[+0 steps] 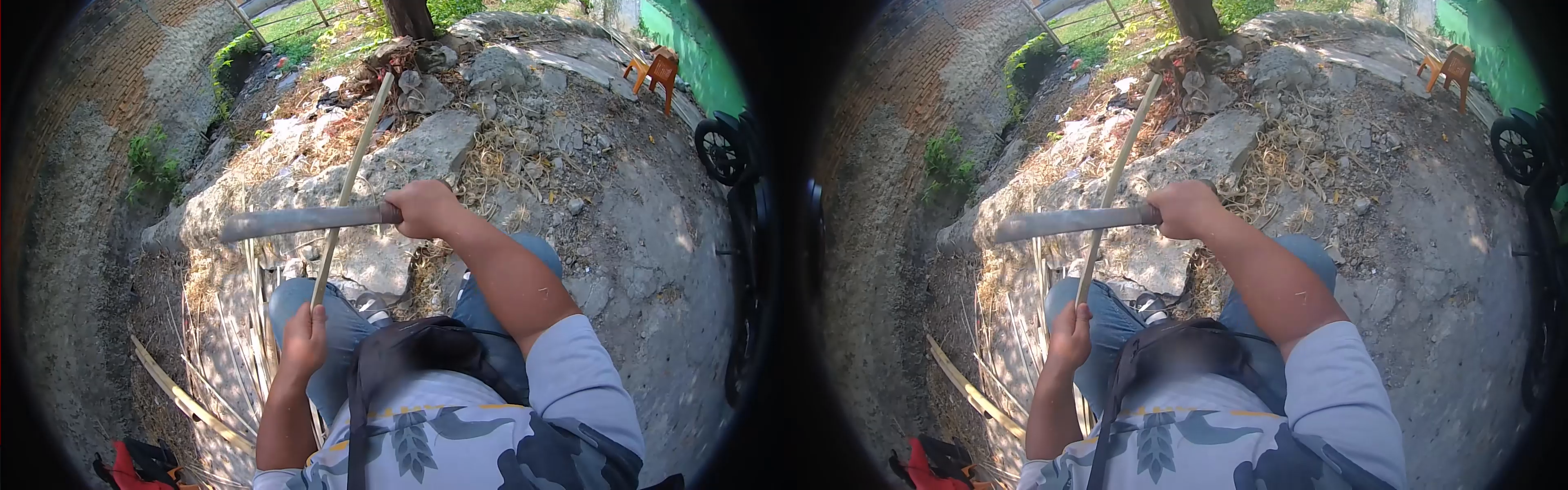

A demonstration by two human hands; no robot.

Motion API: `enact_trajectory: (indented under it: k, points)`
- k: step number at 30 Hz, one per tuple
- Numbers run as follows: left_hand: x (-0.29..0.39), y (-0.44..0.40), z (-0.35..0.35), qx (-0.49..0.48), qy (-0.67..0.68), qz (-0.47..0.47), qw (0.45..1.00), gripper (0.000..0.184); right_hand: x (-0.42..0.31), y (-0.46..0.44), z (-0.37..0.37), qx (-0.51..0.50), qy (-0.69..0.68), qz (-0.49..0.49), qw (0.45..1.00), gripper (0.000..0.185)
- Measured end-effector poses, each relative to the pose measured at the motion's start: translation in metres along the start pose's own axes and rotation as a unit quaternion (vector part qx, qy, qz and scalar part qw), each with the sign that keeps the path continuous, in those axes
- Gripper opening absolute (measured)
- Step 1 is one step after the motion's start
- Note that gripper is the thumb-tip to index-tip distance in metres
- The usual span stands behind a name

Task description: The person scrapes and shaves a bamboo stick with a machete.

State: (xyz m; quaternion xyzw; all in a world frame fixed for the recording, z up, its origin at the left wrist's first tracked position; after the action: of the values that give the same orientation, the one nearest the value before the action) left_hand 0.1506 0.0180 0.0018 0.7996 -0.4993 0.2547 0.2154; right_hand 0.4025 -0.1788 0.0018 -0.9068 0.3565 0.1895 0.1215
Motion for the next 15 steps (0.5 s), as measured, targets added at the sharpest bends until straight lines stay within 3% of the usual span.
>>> enact_trajectory:
  k: [2, 5, 8, 12, 15]
  points:
    - [-0.006, 0.009, -0.003, 0.002, 0.02, 0.007, 1.0, 0.04, 0.039, -0.006, -0.013, 0.036, -0.052, 0.102, 0.993, 0.021]
    - [-0.014, 0.016, -0.006, -0.012, -0.011, 0.009, 1.0, 0.039, 0.071, -0.005, -0.016, 0.011, -0.131, 0.189, 0.973, 0.022]
    - [-0.015, 0.016, -0.007, -0.006, 0.001, 0.001, 1.0, 0.037, 0.048, 0.0, -0.013, -0.01, -0.089, 0.127, 0.988, 0.023]
    - [-0.024, 0.011, 0.009, -0.046, 0.119, -0.043, 0.991, 0.031, -0.017, 0.009, 0.007, -0.059, -0.047, -0.029, 0.997, 0.021]
    - [-0.02, 0.013, 0.017, -0.084, 0.195, -0.062, 0.975, 0.026, -0.054, 0.014, 0.015, -0.068, 0.064, -0.119, 0.988, 0.018]
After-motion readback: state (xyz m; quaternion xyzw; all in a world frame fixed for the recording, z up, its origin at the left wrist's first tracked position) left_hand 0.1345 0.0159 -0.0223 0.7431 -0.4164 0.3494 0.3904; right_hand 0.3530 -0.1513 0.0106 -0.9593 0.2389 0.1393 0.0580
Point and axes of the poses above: each hand's wrist, its own y-axis away from the middle knuckle, its own z-axis out of the palm, x = y × z, the point moved 7 cm from there along -y, towards the middle knuckle, and after that the axes turned 1 degree about x, right-handed, at the moved point
